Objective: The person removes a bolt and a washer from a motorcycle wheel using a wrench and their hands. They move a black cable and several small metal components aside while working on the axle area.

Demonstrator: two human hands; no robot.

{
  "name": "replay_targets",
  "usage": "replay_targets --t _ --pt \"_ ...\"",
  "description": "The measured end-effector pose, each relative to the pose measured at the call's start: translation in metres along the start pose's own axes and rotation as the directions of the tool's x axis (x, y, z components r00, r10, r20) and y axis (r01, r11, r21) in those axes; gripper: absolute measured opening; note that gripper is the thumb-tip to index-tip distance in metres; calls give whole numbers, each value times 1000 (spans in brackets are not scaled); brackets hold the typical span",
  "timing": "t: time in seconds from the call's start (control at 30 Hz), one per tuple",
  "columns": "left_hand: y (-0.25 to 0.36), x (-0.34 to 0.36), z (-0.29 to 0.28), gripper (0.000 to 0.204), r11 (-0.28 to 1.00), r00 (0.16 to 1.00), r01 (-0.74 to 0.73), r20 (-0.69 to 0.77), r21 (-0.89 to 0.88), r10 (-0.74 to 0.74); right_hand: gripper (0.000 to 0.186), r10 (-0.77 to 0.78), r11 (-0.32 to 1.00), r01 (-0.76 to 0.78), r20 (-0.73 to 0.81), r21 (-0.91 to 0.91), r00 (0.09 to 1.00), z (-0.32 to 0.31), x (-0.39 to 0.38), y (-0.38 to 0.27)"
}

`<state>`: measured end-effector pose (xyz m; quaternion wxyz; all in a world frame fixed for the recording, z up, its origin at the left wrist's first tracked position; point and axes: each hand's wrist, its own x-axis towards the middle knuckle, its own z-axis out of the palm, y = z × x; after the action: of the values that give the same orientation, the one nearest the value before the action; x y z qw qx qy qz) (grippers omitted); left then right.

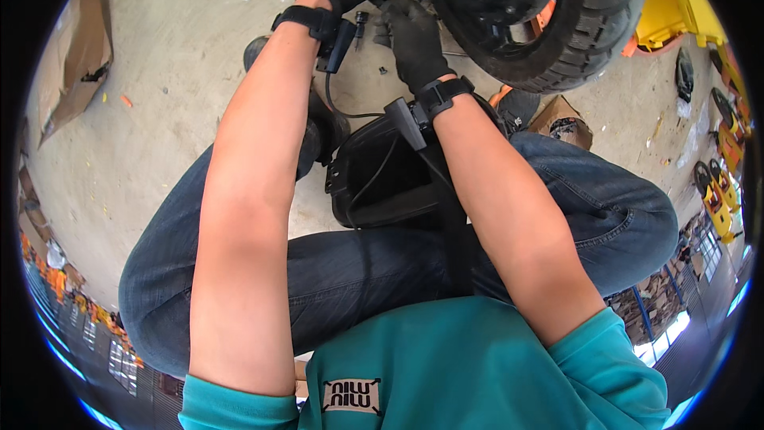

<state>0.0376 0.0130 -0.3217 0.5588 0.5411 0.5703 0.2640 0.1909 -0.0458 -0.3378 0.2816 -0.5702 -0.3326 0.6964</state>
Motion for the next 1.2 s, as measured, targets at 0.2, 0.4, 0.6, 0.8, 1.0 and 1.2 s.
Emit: replay_targets --t 0.2,0.4,0.6,0.8,1.0,1.2 --pt "0 -2 7 11 961 987 115 -80 -251 -139 33 317 838 -286 11 464 948 -22 -19 -18" --pt "-15 4 15 9 981 980 41 -183 -189 -77 41 325 553 -249 70 795 943 -27 -19 -32" --pt "-20 8 23 9 827 973 50 -160 -560 -168 28 198 356 -338 282 871 939 -35 6 -22" --pt "-51 9 33 14 905 889 -359 -379 -227 257 26 211 363 -312 248 878 945 -39 20 -14" --pt "-45 14 38 20 955 937 -218 -316 -199 148 27 210 385 -324 260 864 943 -47 25 -17" --pt "-44 15 29 18 880 899 -344 -153 327 409 25 141 364 -306 272 880 952 -45 32 -12"
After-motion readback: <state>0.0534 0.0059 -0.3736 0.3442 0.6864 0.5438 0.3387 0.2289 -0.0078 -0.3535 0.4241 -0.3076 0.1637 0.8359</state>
